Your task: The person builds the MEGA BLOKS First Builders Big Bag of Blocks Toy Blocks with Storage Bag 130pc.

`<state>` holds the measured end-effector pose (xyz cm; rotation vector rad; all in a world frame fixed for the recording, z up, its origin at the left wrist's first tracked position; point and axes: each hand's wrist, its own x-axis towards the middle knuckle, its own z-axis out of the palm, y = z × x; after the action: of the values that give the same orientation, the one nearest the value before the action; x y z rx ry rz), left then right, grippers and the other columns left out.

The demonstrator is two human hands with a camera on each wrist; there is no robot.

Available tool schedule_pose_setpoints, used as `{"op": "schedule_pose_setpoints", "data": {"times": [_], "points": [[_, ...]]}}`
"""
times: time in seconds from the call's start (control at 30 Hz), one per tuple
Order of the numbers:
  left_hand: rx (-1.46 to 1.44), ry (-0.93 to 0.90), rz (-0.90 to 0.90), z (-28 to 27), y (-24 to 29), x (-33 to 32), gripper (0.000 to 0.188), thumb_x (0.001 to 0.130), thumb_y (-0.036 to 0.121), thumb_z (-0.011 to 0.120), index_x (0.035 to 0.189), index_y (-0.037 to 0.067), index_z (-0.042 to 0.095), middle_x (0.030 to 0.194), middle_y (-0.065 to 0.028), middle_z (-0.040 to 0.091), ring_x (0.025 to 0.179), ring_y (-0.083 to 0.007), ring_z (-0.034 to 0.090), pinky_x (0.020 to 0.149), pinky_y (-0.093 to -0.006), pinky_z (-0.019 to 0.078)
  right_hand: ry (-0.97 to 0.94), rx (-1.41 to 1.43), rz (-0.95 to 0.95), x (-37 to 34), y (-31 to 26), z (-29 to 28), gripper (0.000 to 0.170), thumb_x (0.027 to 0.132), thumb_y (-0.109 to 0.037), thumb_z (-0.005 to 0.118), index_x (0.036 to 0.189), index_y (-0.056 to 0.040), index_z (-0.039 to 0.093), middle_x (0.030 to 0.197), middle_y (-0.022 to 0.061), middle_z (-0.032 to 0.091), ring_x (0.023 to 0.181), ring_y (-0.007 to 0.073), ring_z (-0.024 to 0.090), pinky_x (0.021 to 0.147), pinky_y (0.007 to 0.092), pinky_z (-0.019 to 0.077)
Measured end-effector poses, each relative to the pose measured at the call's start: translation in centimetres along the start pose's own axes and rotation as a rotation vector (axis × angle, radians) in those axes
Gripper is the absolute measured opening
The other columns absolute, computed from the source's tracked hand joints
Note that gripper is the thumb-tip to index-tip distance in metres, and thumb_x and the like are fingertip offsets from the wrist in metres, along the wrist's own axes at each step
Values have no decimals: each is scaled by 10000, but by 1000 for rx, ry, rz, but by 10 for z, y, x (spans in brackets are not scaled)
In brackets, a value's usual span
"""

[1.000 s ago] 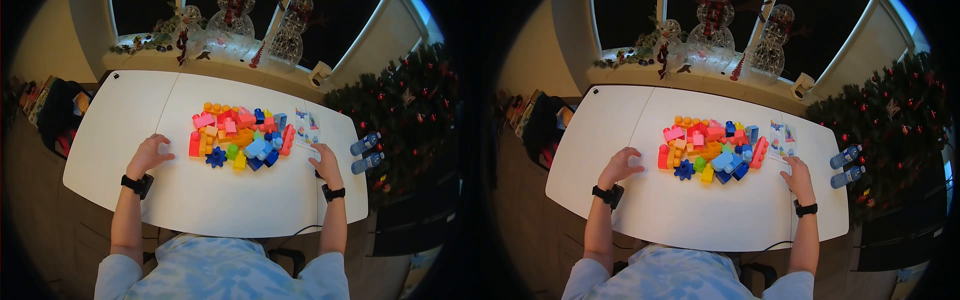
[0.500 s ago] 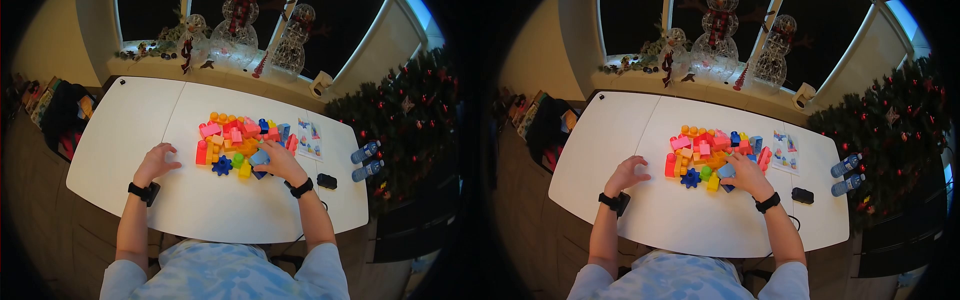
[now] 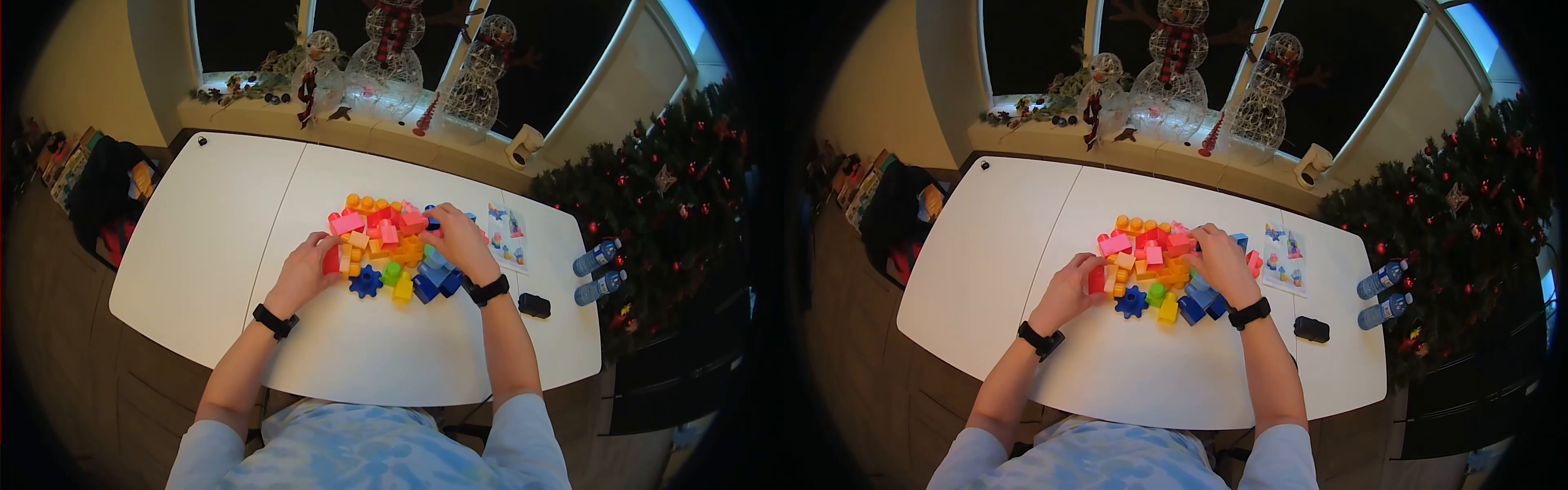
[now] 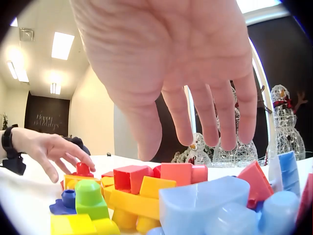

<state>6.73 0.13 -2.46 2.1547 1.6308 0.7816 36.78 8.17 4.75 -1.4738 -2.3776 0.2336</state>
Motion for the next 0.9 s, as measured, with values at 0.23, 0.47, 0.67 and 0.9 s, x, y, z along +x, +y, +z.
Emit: {"op": "schedule_pose_setpoints", "data": {"times": [0.23,0.47,0.67,0.9], "points": [[-152,-15,-64,-5,-19,-2,379,819,14,721,1175,92,619,1237,-138,632,1020,-363,685,893,-424,584,-9,-19,-124,58,-13,25,264,878,-168,745,1130,-91,742,1141,118,703,1059,338,686,902,443,577],[-25,87,-165,-18,-16,-12,410,811,21,727,1208,81,644,1171,-152,671,1002,-348,699,868,-409,584,-13,-70,-154,91,-33,63,265,862,-49,656,1100,-100,760,1085,123,736,1062,343,685,913,452,578],[-74,47,-272,-24,-19,-13,450,759,93,815,1194,60,708,1026,-148,766,911,-310,745,864,-374,600,-161,-17,-353,108,-59,101,303,840,-226,749,1103,-75,746,1105,139,735,1072,359,674,942,469,560],[-298,-208,-45,-35,3,-31,425,748,165,850,1159,108,758,1039,-128,776,914,-310,741,843,-374,592,-221,-81,-145,116,-76,121,499,741,-409,809,1066,-39,733,1132,204,700,1095,389,665,949,457,554]]}}
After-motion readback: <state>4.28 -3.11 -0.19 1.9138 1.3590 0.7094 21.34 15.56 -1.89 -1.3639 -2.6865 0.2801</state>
